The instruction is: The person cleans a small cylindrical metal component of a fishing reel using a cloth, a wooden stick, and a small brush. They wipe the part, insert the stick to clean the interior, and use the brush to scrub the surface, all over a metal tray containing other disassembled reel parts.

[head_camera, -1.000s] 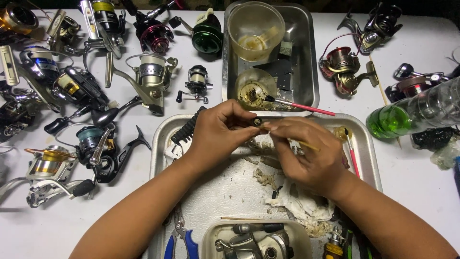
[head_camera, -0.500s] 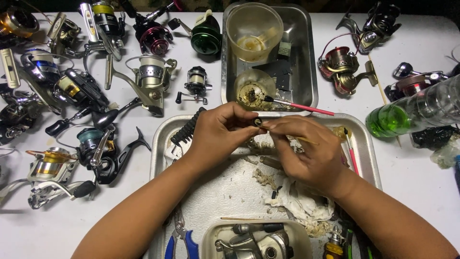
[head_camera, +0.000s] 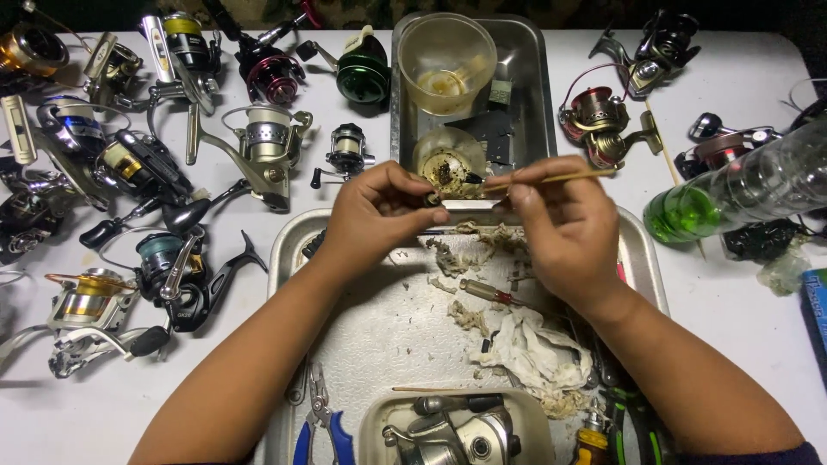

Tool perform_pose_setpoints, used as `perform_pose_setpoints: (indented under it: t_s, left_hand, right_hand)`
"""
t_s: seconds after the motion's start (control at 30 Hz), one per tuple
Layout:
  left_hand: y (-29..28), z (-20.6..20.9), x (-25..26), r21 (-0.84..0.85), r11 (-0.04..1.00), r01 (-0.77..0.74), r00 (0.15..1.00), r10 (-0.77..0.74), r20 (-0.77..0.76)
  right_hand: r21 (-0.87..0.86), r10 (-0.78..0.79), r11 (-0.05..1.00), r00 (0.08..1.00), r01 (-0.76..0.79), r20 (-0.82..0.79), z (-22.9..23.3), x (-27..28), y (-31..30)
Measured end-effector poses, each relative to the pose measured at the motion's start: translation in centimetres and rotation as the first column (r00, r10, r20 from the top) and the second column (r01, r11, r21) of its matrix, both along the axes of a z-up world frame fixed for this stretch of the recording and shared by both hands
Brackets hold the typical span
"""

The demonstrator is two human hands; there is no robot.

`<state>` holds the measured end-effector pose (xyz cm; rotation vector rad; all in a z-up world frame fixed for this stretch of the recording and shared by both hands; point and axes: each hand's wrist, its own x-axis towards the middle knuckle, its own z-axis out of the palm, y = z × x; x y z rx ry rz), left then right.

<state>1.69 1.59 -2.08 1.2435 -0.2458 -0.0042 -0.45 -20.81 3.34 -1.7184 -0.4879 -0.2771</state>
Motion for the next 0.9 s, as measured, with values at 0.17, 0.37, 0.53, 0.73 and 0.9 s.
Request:
perform_pose_setpoints:
  t_s: [0.17, 0.37, 0.53, 0.73, 0.9]
  left_hand:
    - [0.4, 0.1, 0.9, -0.069, 0.997, -0.02, 1.0, 0.021, 0.008]
    - [1.6, -0.9, 2.1, -0.011, 0.997, -0.08, 0.997, 0.08, 0.009]
    - [1.3, 0.7, 2.6, -0.047, 0.994, -0.097, 0.995, 0.097, 0.005]
    - [0.3, 2.9, 5.8, -0.017, 0.993, -0.116, 0.992, 0.117, 0.051]
    - [-1.2, 2.7, 10.1, -0.117, 0.989, -0.088, 0.996, 0.084, -0.035]
  right_hand:
    - [0.115, 0.028, 0.993, 0.996, -0.018, -0.083, 0.3, 1.5, -1.3]
    - [0.112, 0.06, 0.993, 0.942, -0.024, -0.331, 1.0, 2.6, -2.3]
    - [-0.476, -0.048, 0.872, 0.948, -0.115, -0.315, 3.2, -0.7, -1.3]
    - [-0.811, -0.021, 0.584, 0.998, -0.033, -0.055, 1.6, 0.5, -2.4]
    - [-0.94, -0.112, 0.341, 0.994, 0.029, -0.01, -0.3, 4.0, -3.7]
